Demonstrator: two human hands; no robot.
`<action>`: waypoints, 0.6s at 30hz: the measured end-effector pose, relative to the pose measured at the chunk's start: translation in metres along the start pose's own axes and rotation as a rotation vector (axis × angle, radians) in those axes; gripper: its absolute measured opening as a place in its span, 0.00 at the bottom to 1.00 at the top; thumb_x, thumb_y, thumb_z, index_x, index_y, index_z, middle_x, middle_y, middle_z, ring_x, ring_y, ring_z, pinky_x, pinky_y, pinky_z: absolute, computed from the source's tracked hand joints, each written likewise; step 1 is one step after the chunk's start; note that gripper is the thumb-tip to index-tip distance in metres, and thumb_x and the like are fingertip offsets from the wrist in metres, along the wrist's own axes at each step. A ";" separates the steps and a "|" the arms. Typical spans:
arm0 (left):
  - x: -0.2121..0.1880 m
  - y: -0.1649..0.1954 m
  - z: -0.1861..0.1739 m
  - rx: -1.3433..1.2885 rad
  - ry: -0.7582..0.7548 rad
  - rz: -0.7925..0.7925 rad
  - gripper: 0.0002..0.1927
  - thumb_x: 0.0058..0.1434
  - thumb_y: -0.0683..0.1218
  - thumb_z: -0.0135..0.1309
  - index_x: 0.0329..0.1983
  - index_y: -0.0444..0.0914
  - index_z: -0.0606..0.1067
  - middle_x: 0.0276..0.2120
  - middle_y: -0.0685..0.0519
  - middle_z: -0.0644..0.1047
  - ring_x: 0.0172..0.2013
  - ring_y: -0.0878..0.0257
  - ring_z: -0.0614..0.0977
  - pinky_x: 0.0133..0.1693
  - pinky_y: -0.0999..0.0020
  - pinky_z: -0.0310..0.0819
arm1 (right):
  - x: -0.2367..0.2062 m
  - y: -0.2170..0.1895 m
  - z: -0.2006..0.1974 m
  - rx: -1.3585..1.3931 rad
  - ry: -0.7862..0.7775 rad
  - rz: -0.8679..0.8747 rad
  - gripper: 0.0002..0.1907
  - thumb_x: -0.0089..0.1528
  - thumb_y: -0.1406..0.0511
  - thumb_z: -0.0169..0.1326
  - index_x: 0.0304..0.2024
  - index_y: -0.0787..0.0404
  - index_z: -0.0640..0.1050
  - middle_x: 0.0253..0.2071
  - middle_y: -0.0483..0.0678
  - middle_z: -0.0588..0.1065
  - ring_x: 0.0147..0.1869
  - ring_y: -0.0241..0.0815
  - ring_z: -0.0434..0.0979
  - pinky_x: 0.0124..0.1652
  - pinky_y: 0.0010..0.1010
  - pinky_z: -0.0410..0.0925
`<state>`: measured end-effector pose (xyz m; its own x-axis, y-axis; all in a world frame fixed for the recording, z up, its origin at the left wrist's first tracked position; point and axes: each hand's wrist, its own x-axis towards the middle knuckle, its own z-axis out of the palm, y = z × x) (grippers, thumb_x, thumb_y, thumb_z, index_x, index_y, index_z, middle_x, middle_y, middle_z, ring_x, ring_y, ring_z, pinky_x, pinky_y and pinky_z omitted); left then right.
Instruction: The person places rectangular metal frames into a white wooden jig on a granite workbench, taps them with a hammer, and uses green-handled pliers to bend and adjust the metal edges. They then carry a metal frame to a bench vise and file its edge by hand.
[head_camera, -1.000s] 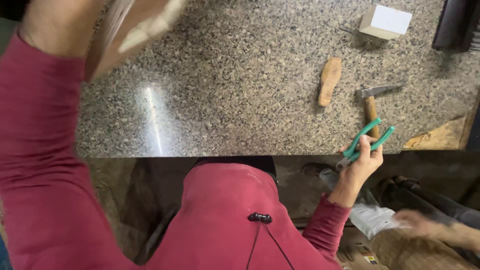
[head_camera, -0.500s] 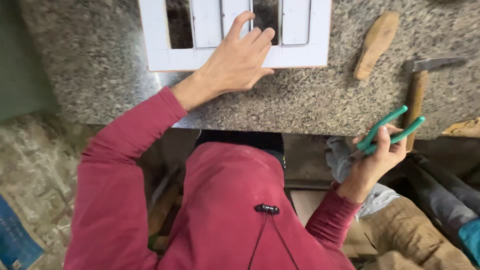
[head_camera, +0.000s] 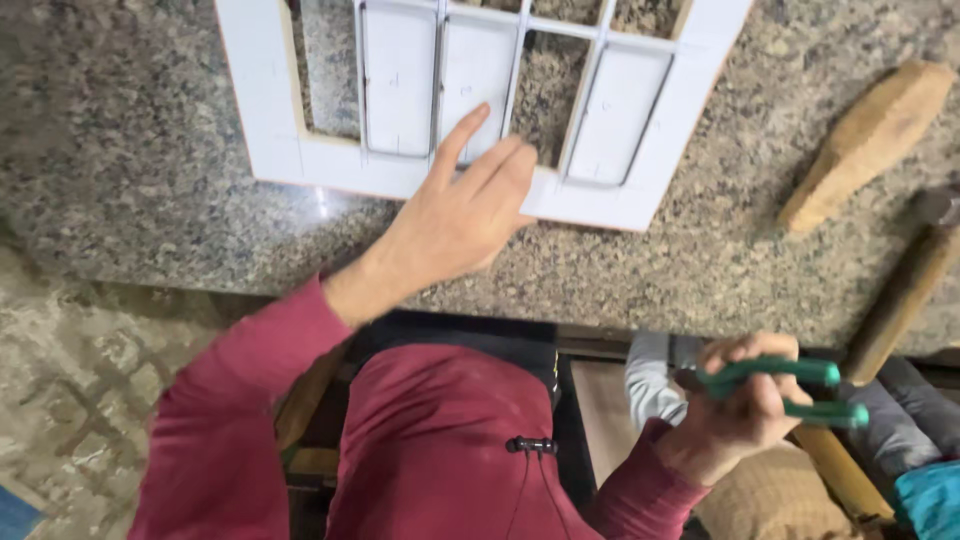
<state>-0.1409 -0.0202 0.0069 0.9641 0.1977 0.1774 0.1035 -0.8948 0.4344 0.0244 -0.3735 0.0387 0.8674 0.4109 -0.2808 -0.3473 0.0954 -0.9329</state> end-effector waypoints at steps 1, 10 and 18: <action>0.000 0.001 0.000 -0.011 -0.003 -0.009 0.26 0.61 0.50 0.64 0.52 0.25 0.75 0.52 0.42 0.73 0.60 0.50 0.74 0.71 0.41 0.57 | 0.001 0.002 0.002 0.055 -0.021 0.012 0.16 0.68 0.64 0.56 0.39 0.75 0.71 0.37 0.58 0.71 0.31 0.46 0.75 0.30 0.30 0.72; -0.010 0.005 0.005 -0.051 -0.030 0.015 0.23 0.65 0.50 0.64 0.53 0.27 0.75 0.53 0.45 0.76 0.60 0.53 0.76 0.71 0.47 0.62 | 0.004 0.015 0.038 -0.006 -0.006 -0.052 0.19 0.69 0.60 0.50 0.34 0.70 0.62 0.34 0.56 0.70 0.28 0.44 0.74 0.24 0.29 0.71; -0.013 -0.002 0.015 -0.064 -0.011 0.040 0.22 0.70 0.53 0.64 0.53 0.29 0.78 0.53 0.48 0.76 0.59 0.56 0.77 0.71 0.53 0.64 | 0.004 0.028 0.057 -0.002 0.131 -0.174 0.28 0.69 0.47 0.49 0.28 0.61 0.59 0.36 0.54 0.67 0.30 0.42 0.72 0.26 0.30 0.69</action>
<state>-0.1504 -0.0266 -0.0095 0.9697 0.1574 0.1867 0.0489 -0.8742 0.4830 -0.0019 -0.3170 0.0248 0.9532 0.2668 -0.1424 -0.1878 0.1530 -0.9702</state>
